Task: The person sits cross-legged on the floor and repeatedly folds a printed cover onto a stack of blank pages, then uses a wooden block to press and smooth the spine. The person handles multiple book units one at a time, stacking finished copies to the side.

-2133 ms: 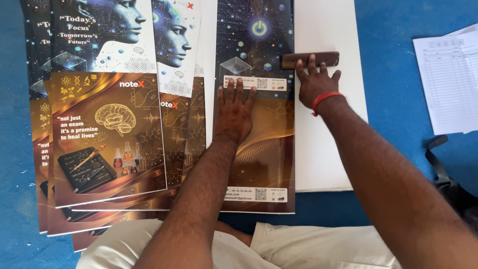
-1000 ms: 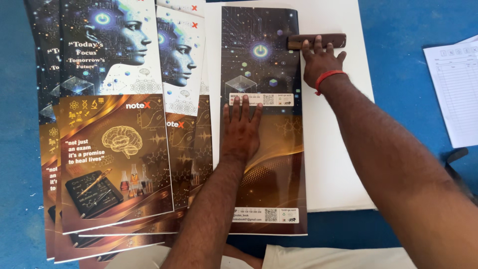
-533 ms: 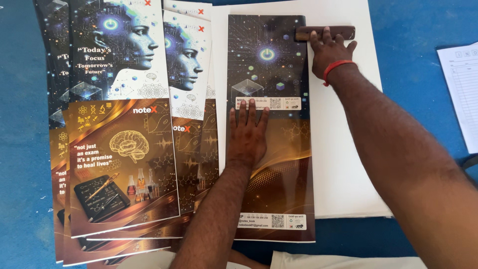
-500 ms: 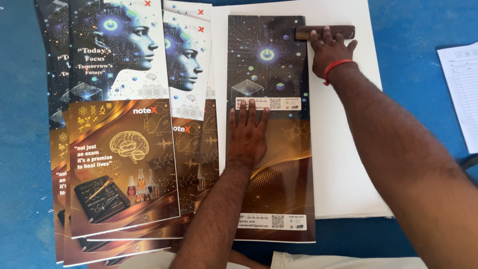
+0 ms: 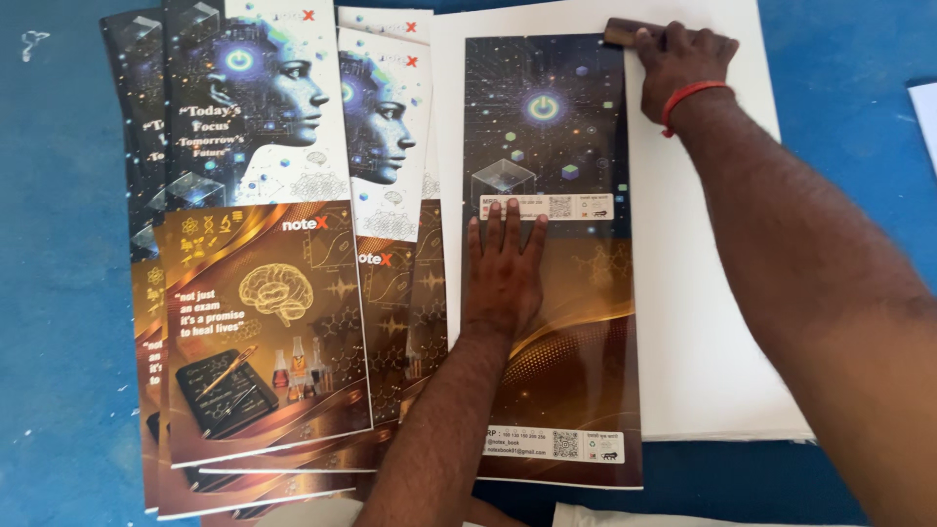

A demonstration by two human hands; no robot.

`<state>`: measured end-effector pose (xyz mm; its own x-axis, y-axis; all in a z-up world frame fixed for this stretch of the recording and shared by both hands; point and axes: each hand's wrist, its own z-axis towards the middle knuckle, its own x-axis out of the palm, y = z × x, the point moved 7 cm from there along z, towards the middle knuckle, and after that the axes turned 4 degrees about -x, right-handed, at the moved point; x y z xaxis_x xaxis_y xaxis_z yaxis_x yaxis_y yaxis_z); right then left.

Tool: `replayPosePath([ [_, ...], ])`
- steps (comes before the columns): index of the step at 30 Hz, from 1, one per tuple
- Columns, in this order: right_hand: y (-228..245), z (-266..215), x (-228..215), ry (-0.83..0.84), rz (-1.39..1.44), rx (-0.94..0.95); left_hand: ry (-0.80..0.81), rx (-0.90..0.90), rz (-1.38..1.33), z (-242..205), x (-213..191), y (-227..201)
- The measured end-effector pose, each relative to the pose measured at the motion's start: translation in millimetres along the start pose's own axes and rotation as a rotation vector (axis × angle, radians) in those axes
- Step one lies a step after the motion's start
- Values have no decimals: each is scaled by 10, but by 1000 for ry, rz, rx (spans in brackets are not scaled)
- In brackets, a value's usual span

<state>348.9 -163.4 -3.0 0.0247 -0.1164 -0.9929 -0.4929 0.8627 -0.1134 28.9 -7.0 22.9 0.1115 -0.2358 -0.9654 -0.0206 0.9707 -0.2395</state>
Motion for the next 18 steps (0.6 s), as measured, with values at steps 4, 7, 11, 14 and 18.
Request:
replayPosePath([
  [4,-34,76,87,-32,-44,-2,-35,9,12,-6,-12,11],
  [7,-194,94,143,-13,-38,66,21,-2,0,-1,6,9],
  [11,-380,-120,161,-59,-91,49,27,-26,-1,11,33,12],
  [14,-480,-431,158,-2,-68,87,23,-30,-22,70,42,29],
  [18,-438,-1022,105,59,-31,126,37,-25,-4,30,16,33],
])
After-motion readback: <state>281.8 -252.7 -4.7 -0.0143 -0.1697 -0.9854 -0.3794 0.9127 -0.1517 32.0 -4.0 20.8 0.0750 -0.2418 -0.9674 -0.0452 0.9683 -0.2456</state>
